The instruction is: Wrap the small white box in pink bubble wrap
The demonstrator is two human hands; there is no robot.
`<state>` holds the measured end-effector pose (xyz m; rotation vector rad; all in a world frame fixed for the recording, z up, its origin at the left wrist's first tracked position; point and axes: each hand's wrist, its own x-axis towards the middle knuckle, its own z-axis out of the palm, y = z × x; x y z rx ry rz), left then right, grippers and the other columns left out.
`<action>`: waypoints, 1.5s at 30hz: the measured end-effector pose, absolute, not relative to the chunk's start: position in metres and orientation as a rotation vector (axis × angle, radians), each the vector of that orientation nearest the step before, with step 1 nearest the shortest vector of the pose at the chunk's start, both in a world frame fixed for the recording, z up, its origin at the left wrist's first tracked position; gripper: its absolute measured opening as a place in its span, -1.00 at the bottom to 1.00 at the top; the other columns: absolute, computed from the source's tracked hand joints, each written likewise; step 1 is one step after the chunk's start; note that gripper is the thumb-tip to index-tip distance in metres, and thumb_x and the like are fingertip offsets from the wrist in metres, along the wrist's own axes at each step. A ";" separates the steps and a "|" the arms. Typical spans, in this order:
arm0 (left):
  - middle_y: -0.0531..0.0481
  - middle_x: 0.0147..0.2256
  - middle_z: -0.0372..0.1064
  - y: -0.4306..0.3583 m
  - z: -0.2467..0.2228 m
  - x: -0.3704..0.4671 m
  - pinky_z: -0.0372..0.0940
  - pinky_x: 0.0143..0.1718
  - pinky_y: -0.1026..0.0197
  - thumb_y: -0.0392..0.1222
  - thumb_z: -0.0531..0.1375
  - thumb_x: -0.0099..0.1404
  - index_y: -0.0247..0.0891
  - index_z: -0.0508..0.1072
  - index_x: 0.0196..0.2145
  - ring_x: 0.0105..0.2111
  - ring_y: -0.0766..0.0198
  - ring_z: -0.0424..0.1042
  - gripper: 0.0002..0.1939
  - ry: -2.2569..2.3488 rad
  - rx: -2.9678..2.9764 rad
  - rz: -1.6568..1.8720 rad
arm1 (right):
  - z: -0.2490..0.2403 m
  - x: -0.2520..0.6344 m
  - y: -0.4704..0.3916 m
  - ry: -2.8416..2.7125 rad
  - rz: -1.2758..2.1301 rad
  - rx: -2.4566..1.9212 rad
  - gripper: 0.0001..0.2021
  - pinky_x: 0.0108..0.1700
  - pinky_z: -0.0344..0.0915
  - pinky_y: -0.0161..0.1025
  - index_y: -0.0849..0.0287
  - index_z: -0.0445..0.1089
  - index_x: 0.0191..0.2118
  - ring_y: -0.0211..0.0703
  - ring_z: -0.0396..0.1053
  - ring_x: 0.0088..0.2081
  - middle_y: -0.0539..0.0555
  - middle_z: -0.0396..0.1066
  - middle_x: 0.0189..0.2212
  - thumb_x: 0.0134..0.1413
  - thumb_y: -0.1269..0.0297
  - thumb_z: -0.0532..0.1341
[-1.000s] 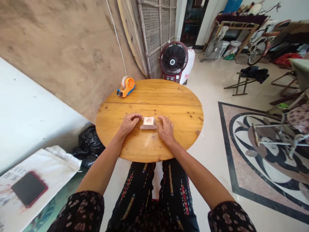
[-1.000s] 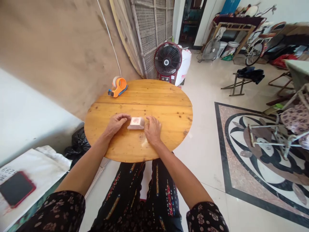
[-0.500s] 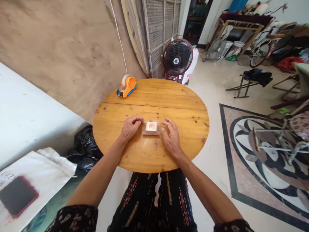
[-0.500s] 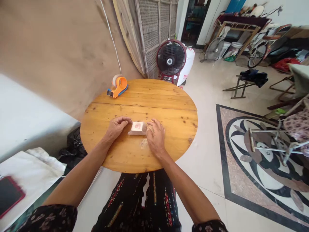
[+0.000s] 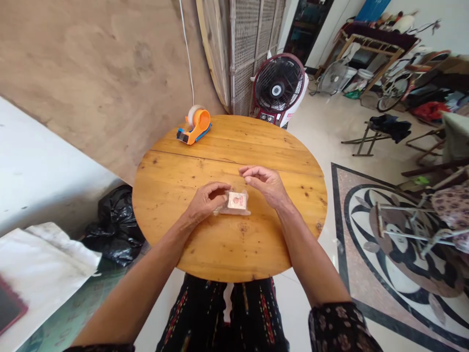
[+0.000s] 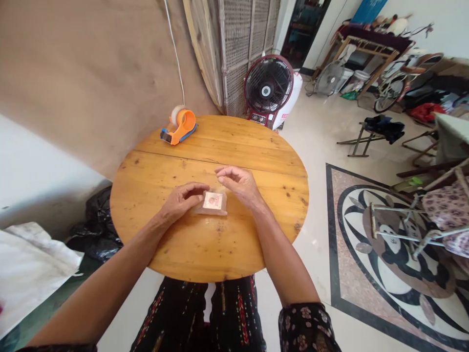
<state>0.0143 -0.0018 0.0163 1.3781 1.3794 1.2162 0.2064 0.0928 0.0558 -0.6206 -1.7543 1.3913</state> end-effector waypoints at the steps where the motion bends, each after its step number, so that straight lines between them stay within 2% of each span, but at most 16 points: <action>1: -0.18 -0.09 0.50 -0.002 0.018 0.014 0.34 0.00 0.03 -0.09 0.23 0.14 -0.33 0.52 -0.11 -0.09 0.06 0.47 -0.61 1.375 1.375 1.206 | 0.055 0.210 0.093 -1.813 1.386 -0.612 -0.85 0.09 0.28 -0.07 0.12 0.49 -0.32 -0.09 0.42 -0.02 0.08 0.49 -0.13 0.03 0.17 0.34; 8: -0.18 -0.09 0.49 -0.001 0.019 0.012 0.32 0.01 0.01 -0.10 0.21 0.16 -0.34 0.52 -0.11 -0.08 0.04 0.46 -0.62 1.386 1.414 1.142 | 0.063 0.226 0.088 -2.326 1.161 -0.569 -0.93 0.18 0.19 -0.05 0.07 0.48 -0.30 -0.08 0.35 0.09 0.05 0.43 -0.01 0.06 0.25 0.32; 18: -0.13 -0.13 0.50 -0.001 0.022 0.013 0.35 -0.08 0.14 -0.12 0.20 0.17 -0.33 0.53 -0.14 -0.13 0.12 0.48 -0.67 1.364 1.339 1.186 | 0.049 0.213 0.082 -2.522 0.804 -0.588 -0.85 0.14 0.17 0.01 0.06 0.43 -0.22 -0.02 0.31 0.12 0.10 0.38 0.07 0.05 0.26 0.32; 24: -0.11 -0.15 0.51 0.000 0.022 0.012 0.35 -0.07 0.14 -0.11 0.20 0.18 -0.32 0.53 -0.15 -0.14 0.13 0.49 -0.68 1.359 1.365 1.160 | 0.044 0.211 0.082 -2.465 0.614 -0.594 -0.97 0.07 0.20 -0.03 0.08 0.46 -0.32 -0.06 0.40 0.01 0.09 0.46 -0.04 0.09 0.29 0.28; 26: -0.12 -0.16 0.51 0.000 0.022 0.012 0.35 -0.07 0.13 -0.10 0.20 0.17 -0.32 0.54 -0.17 -0.14 0.11 0.48 -0.68 1.377 1.366 1.160 | 0.042 0.209 0.082 -2.445 0.579 -0.592 -0.95 0.04 0.21 -0.05 0.09 0.47 -0.33 -0.07 0.42 -0.04 0.09 0.49 -0.07 0.11 0.32 0.24; 33: -0.13 -0.14 0.52 -0.001 0.024 0.013 0.36 -0.06 0.07 -0.07 0.20 0.16 -0.30 0.53 -0.16 -0.12 0.07 0.48 -0.66 1.380 1.327 1.160 | 0.042 0.205 0.080 -2.378 0.718 -0.584 -0.91 0.03 0.22 -0.05 0.08 0.43 -0.33 -0.09 0.45 -0.07 0.05 0.52 -0.13 0.11 0.40 0.20; 45: -0.11 -0.09 0.49 0.000 0.025 0.012 0.32 -0.01 0.07 -0.16 0.19 0.12 -0.27 0.52 -0.11 -0.09 0.07 0.46 -0.63 1.377 1.586 1.117 | 0.047 0.207 0.079 -2.405 0.815 -0.587 -0.89 0.02 0.18 -0.08 0.10 0.42 -0.39 -0.10 0.45 -0.11 0.04 0.53 -0.13 0.14 0.39 0.20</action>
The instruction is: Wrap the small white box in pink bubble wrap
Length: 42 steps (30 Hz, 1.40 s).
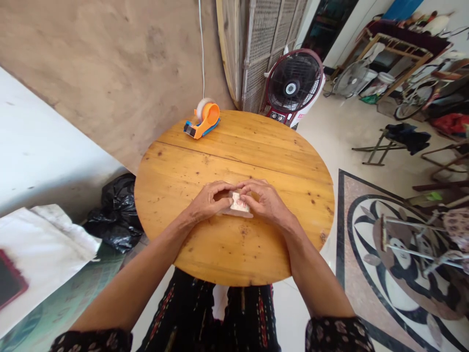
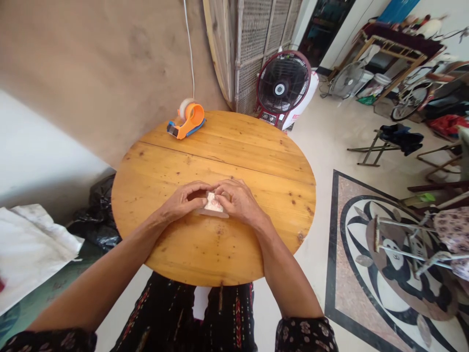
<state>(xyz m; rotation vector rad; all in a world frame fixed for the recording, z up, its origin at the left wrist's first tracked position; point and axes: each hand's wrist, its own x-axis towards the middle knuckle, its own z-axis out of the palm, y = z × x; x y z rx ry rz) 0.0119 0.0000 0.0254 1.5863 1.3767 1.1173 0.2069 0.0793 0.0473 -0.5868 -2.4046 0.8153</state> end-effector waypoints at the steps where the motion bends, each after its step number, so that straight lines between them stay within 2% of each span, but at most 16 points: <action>1: -0.10 -0.09 0.49 0.000 0.026 0.012 0.32 -0.02 0.07 -0.16 0.19 0.12 -0.27 0.52 -0.11 -0.10 0.08 0.46 -0.63 1.379 1.597 1.110 | 0.048 0.207 0.079 -2.411 0.812 -0.579 -0.90 0.02 0.18 -0.08 0.10 0.42 -0.38 -0.11 0.45 -0.11 0.04 0.52 -0.12 0.14 0.38 0.20; 6: -0.10 -0.08 0.49 0.000 0.027 0.012 0.30 0.01 0.07 -0.18 0.17 0.14 -0.28 0.52 -0.09 -0.07 0.08 0.45 -0.63 1.351 1.619 1.117 | 0.046 0.209 0.079 -2.465 0.762 -0.518 -0.94 0.05 0.18 -0.05 0.07 0.45 -0.28 -0.07 0.42 -0.06 0.05 0.50 -0.08 0.13 0.33 0.22; 10: -0.10 -0.07 0.48 0.001 0.024 0.011 0.30 -0.03 0.10 -0.15 0.18 0.17 -0.26 0.52 -0.10 -0.09 0.09 0.46 -0.66 1.359 1.658 1.110 | 0.043 0.209 0.081 -2.464 0.692 -0.493 -0.91 0.05 0.17 -0.04 0.06 0.44 -0.32 -0.07 0.42 -0.05 0.05 0.50 -0.06 0.12 0.37 0.20; 17: -0.14 -0.04 0.46 -0.001 0.017 0.013 0.14 0.07 -0.02 0.13 0.18 0.23 -0.23 0.45 -0.02 -0.03 0.00 0.37 -0.52 1.548 2.051 0.992 | 0.047 0.206 0.078 -2.368 0.822 -0.687 -0.92 0.04 0.21 -0.05 0.09 0.37 -0.33 -0.07 0.42 -0.04 0.08 0.50 -0.11 0.17 0.36 0.15; 22: -0.14 -0.10 0.45 -0.003 0.014 0.014 0.15 0.02 -0.01 0.19 0.14 0.25 -0.22 0.43 0.00 -0.09 0.02 0.36 -0.49 1.612 2.107 0.935 | 0.049 0.208 0.078 -2.335 0.890 -0.725 -0.92 0.05 0.23 -0.08 0.09 0.35 -0.32 -0.10 0.41 -0.04 0.07 0.49 -0.11 0.19 0.35 0.13; 27: -0.15 -0.10 0.43 -0.005 0.016 0.015 0.21 -0.04 0.02 0.14 0.19 0.22 -0.24 0.39 0.06 -0.12 0.04 0.37 -0.45 1.569 2.077 0.952 | 0.051 0.208 0.075 -2.298 0.937 -0.725 -0.92 0.03 0.26 -0.11 0.09 0.32 -0.31 -0.11 0.41 -0.05 0.08 0.48 -0.11 0.21 0.34 0.12; 35: -0.13 -0.02 0.31 -0.006 0.019 0.021 0.30 -0.05 0.09 -0.08 0.27 0.16 -0.13 0.12 0.29 -0.11 0.13 0.35 -0.22 1.438 1.977 1.012 | 0.056 0.212 0.076 -2.158 1.037 -0.681 -0.88 -0.04 0.29 -0.17 0.11 0.29 -0.33 -0.14 0.41 -0.11 0.08 0.47 -0.15 0.24 0.24 0.11; 42: -0.23 0.10 0.19 -0.004 0.011 0.025 0.25 0.10 -0.05 -0.20 0.29 0.13 -0.19 0.05 0.29 0.08 0.01 0.26 -0.18 1.414 2.117 1.163 | 0.053 0.216 0.083 -1.979 1.136 -0.647 -0.82 -0.01 0.30 -0.18 0.12 0.31 -0.31 -0.16 0.40 -0.11 0.09 0.45 -0.15 0.24 0.14 0.13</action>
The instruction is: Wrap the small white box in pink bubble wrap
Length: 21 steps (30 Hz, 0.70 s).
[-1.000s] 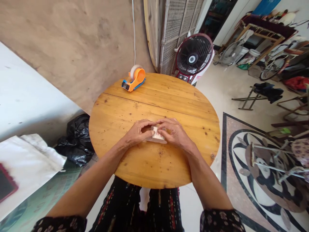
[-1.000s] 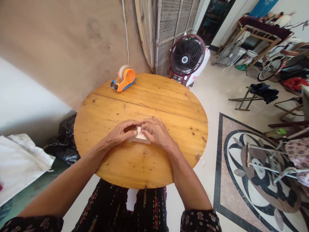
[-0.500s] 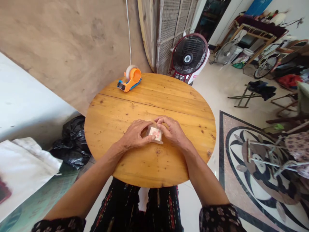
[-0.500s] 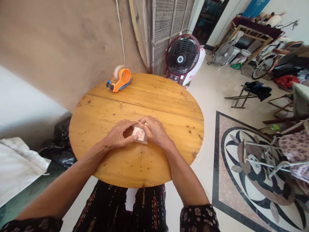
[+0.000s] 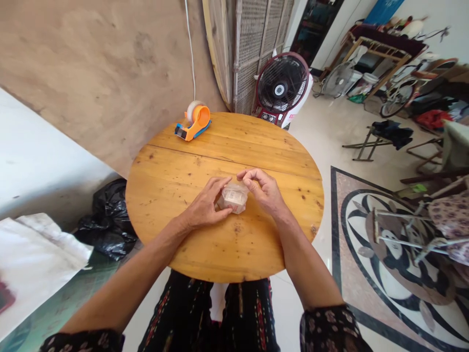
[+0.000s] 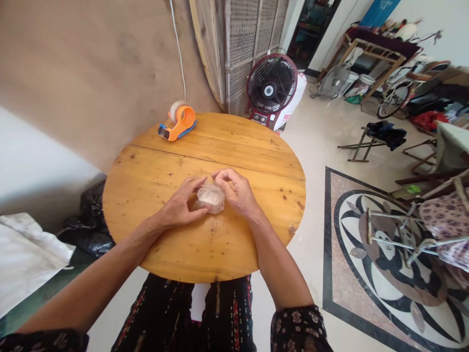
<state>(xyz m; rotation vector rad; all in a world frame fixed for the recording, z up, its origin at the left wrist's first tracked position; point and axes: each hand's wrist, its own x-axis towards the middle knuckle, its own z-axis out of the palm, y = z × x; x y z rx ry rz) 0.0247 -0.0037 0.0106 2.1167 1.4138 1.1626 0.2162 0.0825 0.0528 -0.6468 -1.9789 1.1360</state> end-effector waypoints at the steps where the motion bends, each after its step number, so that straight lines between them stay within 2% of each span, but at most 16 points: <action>1: -0.24 0.13 0.16 -0.003 0.009 0.024 0.23 0.13 -0.07 -0.20 0.29 0.12 -0.18 0.03 0.30 0.10 -0.01 0.24 -0.15 1.403 2.138 1.169 | 0.052 0.216 0.083 -1.960 1.158 -0.648 -0.81 -0.02 0.30 -0.18 0.12 0.31 -0.31 -0.16 0.41 -0.11 0.09 0.45 -0.15 0.23 0.12 0.14; 7: -0.27 0.23 0.06 -0.004 0.002 0.025 0.15 0.21 -0.12 -0.17 0.30 0.12 -0.17 -0.11 0.35 0.19 -0.07 0.17 -0.05 1.402 2.139 1.081 | 0.051 0.217 0.088 -1.824 1.255 -0.603 -0.82 -0.01 0.30 -0.17 0.13 0.33 -0.31 -0.16 0.40 -0.12 0.08 0.44 -0.17 0.20 0.13 0.18; 14: -0.30 0.24 0.05 -0.007 0.006 0.025 0.22 0.13 -0.14 0.04 0.35 0.09 -0.17 -0.13 0.35 0.14 -0.11 0.23 0.04 1.316 2.111 1.061 | 0.044 0.217 0.100 -1.667 1.302 -0.693 -0.75 -0.07 0.31 -0.17 0.15 0.33 -0.36 -0.17 0.41 -0.19 0.10 0.44 -0.20 0.13 0.07 0.23; 17: -0.31 0.17 0.14 -0.008 0.009 0.025 0.29 0.05 -0.10 0.11 0.27 0.17 -0.22 -0.06 0.34 0.06 -0.07 0.31 -0.07 1.330 2.013 1.102 | 0.040 0.217 0.105 -1.627 1.286 -0.722 -0.73 -0.11 0.30 -0.20 0.16 0.33 -0.39 -0.18 0.40 -0.22 0.09 0.45 -0.25 0.11 0.05 0.23; 21: -0.29 0.13 0.19 -0.010 0.011 0.026 0.33 0.00 -0.03 0.08 0.24 0.21 -0.24 0.11 0.26 0.01 0.01 0.36 -0.24 1.395 1.999 1.130 | 0.037 0.217 0.108 -1.590 1.293 -0.751 -0.73 -0.19 0.28 -0.23 0.15 0.34 -0.39 -0.22 0.39 -0.29 0.06 0.47 -0.28 0.09 0.03 0.24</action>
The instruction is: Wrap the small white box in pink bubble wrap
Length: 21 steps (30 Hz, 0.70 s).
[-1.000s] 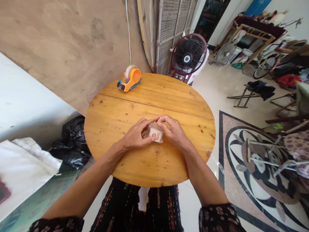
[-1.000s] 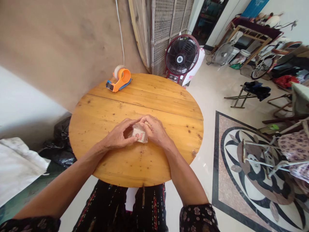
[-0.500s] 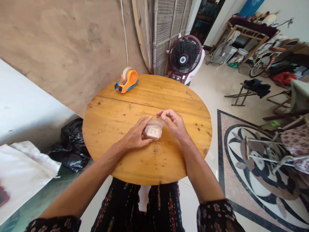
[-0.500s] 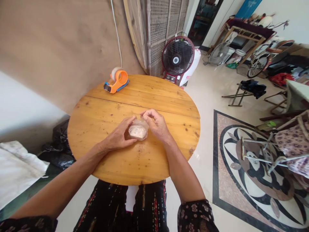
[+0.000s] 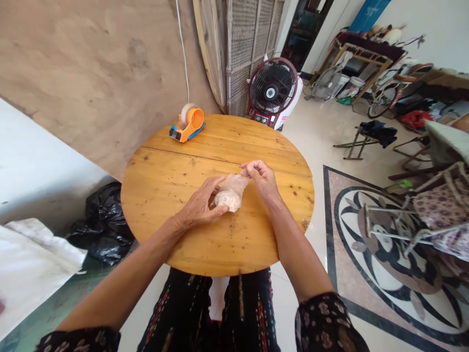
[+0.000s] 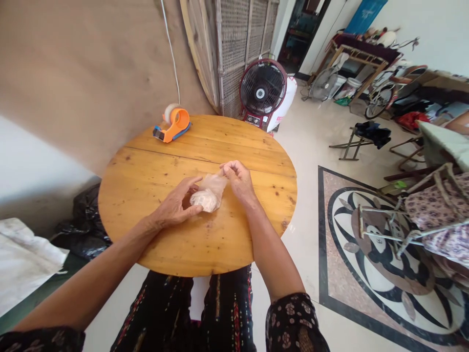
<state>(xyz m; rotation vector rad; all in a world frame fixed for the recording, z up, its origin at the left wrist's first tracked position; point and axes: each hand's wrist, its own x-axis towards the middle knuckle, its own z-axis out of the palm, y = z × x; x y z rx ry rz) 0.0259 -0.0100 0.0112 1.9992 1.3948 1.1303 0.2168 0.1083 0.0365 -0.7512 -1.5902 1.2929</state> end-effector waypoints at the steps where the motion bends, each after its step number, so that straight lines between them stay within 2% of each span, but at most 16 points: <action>1: -0.29 0.15 0.18 -0.010 0.012 0.026 0.32 0.03 -0.04 0.07 0.24 0.20 -0.25 0.18 0.21 0.04 -0.01 0.34 -0.30 1.408 2.033 1.132 | 0.036 0.217 0.109 -1.582 1.297 -0.761 -0.72 -0.21 0.28 -0.24 0.15 0.35 -0.38 -0.22 0.38 -0.31 0.06 0.47 -0.30 0.08 0.02 0.24; 5: -0.28 0.17 0.16 -0.010 0.013 0.026 0.24 0.13 -0.08 -0.01 0.24 0.21 -0.28 0.41 -0.01 0.10 -0.05 0.30 -0.55 1.445 2.141 1.159 | 0.034 0.216 0.112 -1.513 1.337 -0.794 -0.69 -0.26 0.29 -0.25 0.14 0.33 -0.39 -0.23 0.39 -0.36 0.04 0.47 -0.35 0.03 -0.02 0.26; 8: -0.29 0.16 0.17 -0.011 0.015 0.026 0.25 0.12 -0.06 -0.07 0.26 0.18 -0.29 0.42 -0.09 0.06 0.00 0.34 -0.63 1.377 2.198 1.200 | 0.033 0.216 0.115 -1.414 1.387 -0.792 -0.67 -0.25 0.32 -0.24 0.14 0.29 -0.41 -0.23 0.40 -0.36 0.05 0.47 -0.34 -0.01 -0.03 0.28; 14: -0.28 0.23 0.05 -0.016 0.019 0.024 0.24 0.13 -0.07 -0.06 0.31 0.15 -0.28 0.38 -0.34 0.12 -0.02 0.27 -0.74 1.243 2.222 1.205 | 0.028 0.218 0.124 -1.249 1.425 -0.767 -0.70 -0.26 0.34 -0.22 0.15 0.29 -0.42 -0.24 0.40 -0.40 0.03 0.44 -0.36 -0.08 0.04 0.32; 17: -0.30 0.19 0.12 -0.016 0.020 0.024 0.23 0.13 -0.08 -0.06 0.30 0.15 -0.28 0.37 -0.36 0.12 -0.03 0.27 -0.74 1.230 2.221 1.211 | 0.025 0.218 0.128 -1.247 1.422 -0.773 -0.70 -0.24 0.35 -0.20 0.14 0.28 -0.42 -0.23 0.40 -0.40 0.03 0.43 -0.36 -0.08 0.04 0.32; 21: -0.26 0.05 0.29 -0.016 0.021 0.024 0.25 0.09 -0.03 -0.02 0.25 0.20 -0.27 0.40 -0.23 0.14 -0.03 0.25 -0.71 1.261 2.145 1.205 | 0.020 0.215 0.132 -1.258 1.405 -0.803 -0.69 -0.28 0.35 -0.20 0.14 0.26 -0.42 -0.22 0.40 -0.41 0.05 0.43 -0.33 -0.07 0.02 0.30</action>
